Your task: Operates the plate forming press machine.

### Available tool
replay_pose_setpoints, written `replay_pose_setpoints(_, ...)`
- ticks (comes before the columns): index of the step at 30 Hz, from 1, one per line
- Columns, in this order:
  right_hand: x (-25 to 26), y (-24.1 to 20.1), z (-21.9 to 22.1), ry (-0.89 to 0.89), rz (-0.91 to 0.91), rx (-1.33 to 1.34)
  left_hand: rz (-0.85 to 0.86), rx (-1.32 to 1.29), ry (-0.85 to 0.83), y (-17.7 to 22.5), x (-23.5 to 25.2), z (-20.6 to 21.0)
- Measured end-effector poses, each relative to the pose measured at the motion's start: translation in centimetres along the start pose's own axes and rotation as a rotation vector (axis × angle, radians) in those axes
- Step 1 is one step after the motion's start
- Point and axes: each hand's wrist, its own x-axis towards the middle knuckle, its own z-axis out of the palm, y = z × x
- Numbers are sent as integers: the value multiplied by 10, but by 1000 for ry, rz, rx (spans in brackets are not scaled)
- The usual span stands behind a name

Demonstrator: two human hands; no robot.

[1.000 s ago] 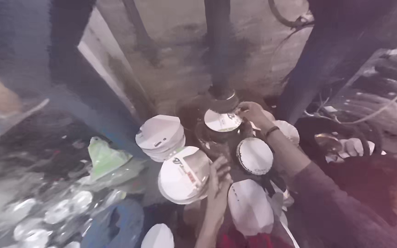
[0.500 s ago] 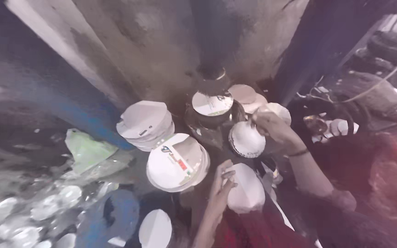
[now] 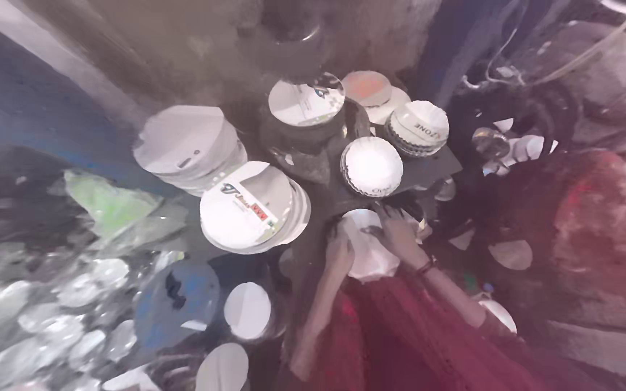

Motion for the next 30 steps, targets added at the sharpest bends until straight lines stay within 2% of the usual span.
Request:
replay_pose_setpoints(2, -1, -6, -4, -48, 10, 34, -48, 15, -87, -4, 5, 2)
replay_pose_setpoints(5, -14, -17, -8, -91, 43, 119, -58, 14, -97, -10, 10, 4)
replay_pose_setpoints(9, -22, 8, 10, 42, 27, 194, -35, -6, -52, -10, 14, -6)
replay_pose_setpoints(14, -29, 24, 26, 192, -9, 147, -44, 10, -56, -10, -14, -20)
replay_pose_setpoints(17, -28, 23, 32, 351, -82, 47, -29, -17, 56, -13, -32, -22)
replay_pose_setpoints(19, -29, 21, 32, 522, -150, 131, 37, -44, 199, -13, -43, -23)
replay_pose_setpoints(20, -33, 16, 27, 547, -182, 218, 82, -80, 265, -13, -47, -23)
replay_pose_setpoints(23, -52, 1, 26, 410, -381, 450, 159, -266, 358, -28, -63, -20)
replay_pose_setpoints(25, -48, -6, 28, 407, -403, 355, 90, -334, 392, -38, -72, -21)
replay_pose_setpoints(26, -45, -6, 29, 419, -352, 198, 19, -315, 401, -44, -78, -23)
replay_pose_setpoints(27, -41, -4, 29, 355, -251, 39, -42, -282, 419, -51, -86, -25)
replay_pose_setpoints(29, -29, 0, 33, 261, -85, -94, -127, -270, 477, -61, -100, -32)
replay_pose_setpoints(30, -25, 4, 38, 347, -108, -106, -152, -305, 510, -64, -105, -34)
